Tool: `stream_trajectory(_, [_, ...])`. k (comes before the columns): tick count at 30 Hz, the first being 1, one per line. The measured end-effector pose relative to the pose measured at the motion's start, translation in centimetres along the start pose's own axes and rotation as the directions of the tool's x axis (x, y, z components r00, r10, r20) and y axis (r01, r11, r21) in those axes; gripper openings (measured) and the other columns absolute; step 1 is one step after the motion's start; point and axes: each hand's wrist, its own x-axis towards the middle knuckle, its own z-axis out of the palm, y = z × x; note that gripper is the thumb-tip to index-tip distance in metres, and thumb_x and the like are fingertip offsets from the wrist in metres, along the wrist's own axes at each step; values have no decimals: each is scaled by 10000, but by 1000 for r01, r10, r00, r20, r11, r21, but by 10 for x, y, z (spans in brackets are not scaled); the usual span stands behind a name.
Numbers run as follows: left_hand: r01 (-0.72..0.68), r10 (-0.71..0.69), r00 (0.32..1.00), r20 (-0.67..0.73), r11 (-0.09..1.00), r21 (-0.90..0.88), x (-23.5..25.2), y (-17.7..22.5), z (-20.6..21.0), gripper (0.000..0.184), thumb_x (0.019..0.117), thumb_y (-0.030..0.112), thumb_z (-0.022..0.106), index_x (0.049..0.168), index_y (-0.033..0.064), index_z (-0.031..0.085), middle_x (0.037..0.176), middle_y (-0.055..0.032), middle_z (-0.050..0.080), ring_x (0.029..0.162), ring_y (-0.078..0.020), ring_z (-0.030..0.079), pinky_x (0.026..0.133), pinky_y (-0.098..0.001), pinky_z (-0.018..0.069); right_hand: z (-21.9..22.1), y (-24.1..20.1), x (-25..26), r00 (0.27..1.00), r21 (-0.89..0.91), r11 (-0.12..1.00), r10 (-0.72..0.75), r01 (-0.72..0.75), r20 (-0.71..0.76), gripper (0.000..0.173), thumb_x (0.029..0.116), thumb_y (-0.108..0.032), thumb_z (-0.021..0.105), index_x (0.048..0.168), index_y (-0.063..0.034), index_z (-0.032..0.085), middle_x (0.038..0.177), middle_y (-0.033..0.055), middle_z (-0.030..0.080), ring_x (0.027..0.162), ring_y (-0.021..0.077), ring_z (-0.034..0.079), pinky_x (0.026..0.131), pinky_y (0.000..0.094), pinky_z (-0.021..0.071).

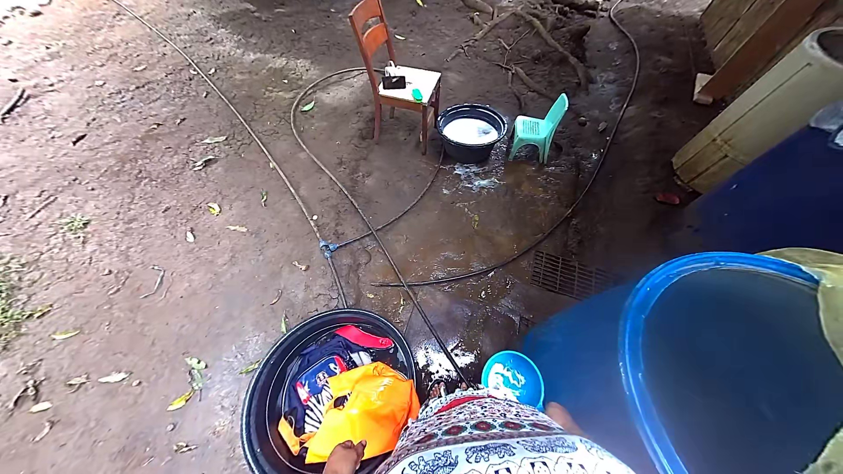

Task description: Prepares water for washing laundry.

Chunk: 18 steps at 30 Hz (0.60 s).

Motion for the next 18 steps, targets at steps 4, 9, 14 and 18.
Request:
stream_trajectory(4, [2,-1,1000,2,1000,-29,1,-3,6,392,1071,329,549,995,-36,669,929,-164,684,899,-257,652,865,-470,503,7,6,8,1000,-13,1000,10,-10,-3,445,954,-355,659,1217,4,671,1279,194,679,1228,309,647,1024,516,514])
stream_trajectory(9, [8,-9,1000,28,999,33,2,-1,8,431,1069,367,541,1014,-33,689,989,-174,705,959,-266,667,904,-477,501,9,7,1,1000,-4,1000,19,-19,10,430,962,-338,649,1223,3,669,1297,188,674,1242,306,639,1035,517,504])
stream_trajectory(14, [-17,16,999,29,999,35,10,1,7,439,1067,375,543,1014,-38,681,959,-177,699,923,-271,669,881,-483,513,15,12,11,999,11,999,44,-44,1,407,937,-355,672,1175,-24,669,1127,157,707,989,269,707,857,476,565])
stream_trajectory(18, [-14,14,999,48,1000,15,6,13,-2,429,1080,345,529,1021,-56,672,986,-195,689,939,-278,658,895,-483,500,8,7,-3,999,-9,999,49,-49,11,416,950,-335,664,1208,-9,663,1180,180,702,1055,294,703,913,502,553])
